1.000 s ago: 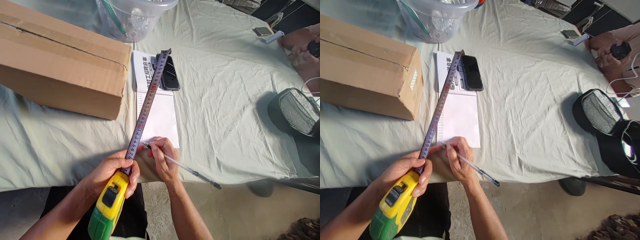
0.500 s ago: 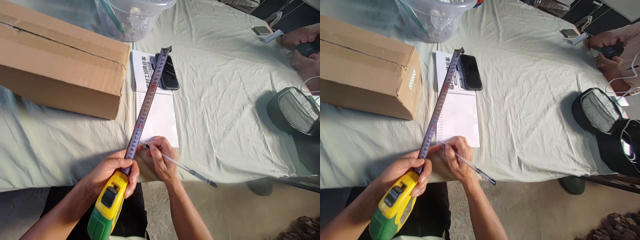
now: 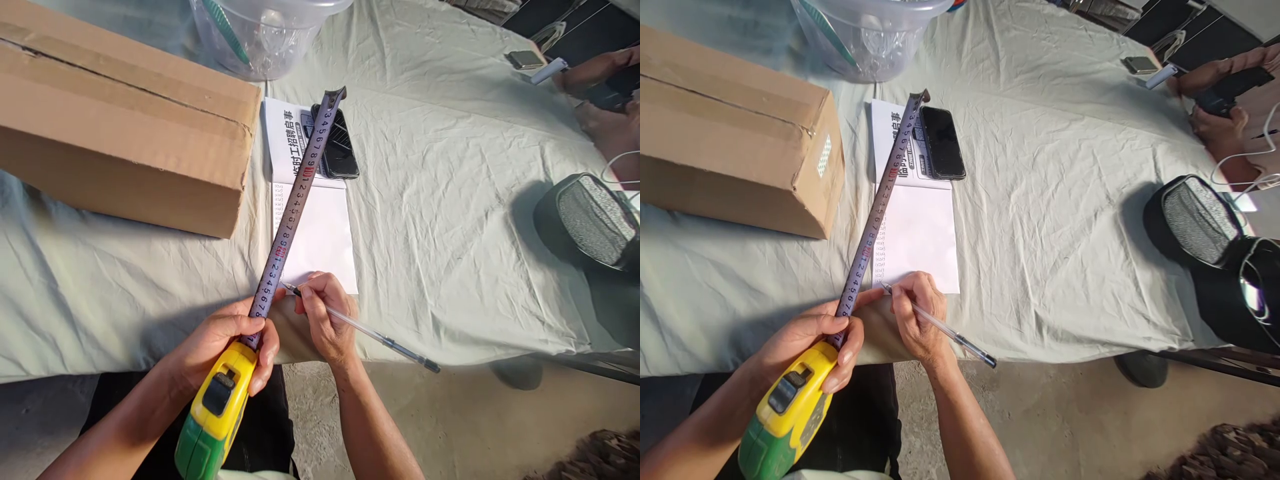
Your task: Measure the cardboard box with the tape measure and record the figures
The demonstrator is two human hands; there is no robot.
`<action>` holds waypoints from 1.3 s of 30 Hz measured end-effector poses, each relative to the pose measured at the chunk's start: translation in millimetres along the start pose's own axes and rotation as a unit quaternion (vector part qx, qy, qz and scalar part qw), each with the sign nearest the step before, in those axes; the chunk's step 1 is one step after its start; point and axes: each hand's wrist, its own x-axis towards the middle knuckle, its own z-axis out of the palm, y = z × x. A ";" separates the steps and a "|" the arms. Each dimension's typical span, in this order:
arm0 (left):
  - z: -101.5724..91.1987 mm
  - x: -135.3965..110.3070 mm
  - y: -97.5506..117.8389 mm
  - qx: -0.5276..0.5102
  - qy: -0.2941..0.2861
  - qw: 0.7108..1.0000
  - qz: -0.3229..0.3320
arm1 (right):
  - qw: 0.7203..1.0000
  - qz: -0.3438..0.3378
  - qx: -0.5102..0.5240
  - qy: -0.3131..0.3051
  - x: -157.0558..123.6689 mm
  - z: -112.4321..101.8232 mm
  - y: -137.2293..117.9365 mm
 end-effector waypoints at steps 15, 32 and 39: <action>0.5 -0.2 0.5 0.006 0.004 1.000 -0.001 | 0.999 0.028 -0.006 0.024 -2.0 1.0 0.8; 1.1 0.2 1.1 0.011 0.006 1.000 -0.003 | 1.000 0.017 -0.011 0.021 -1.2 1.0 0.7; 3.0 -1.3 0.8 0.028 0.001 1.000 0.008 | 0.990 -0.022 0.106 0.088 -0.3 2.7 -4.3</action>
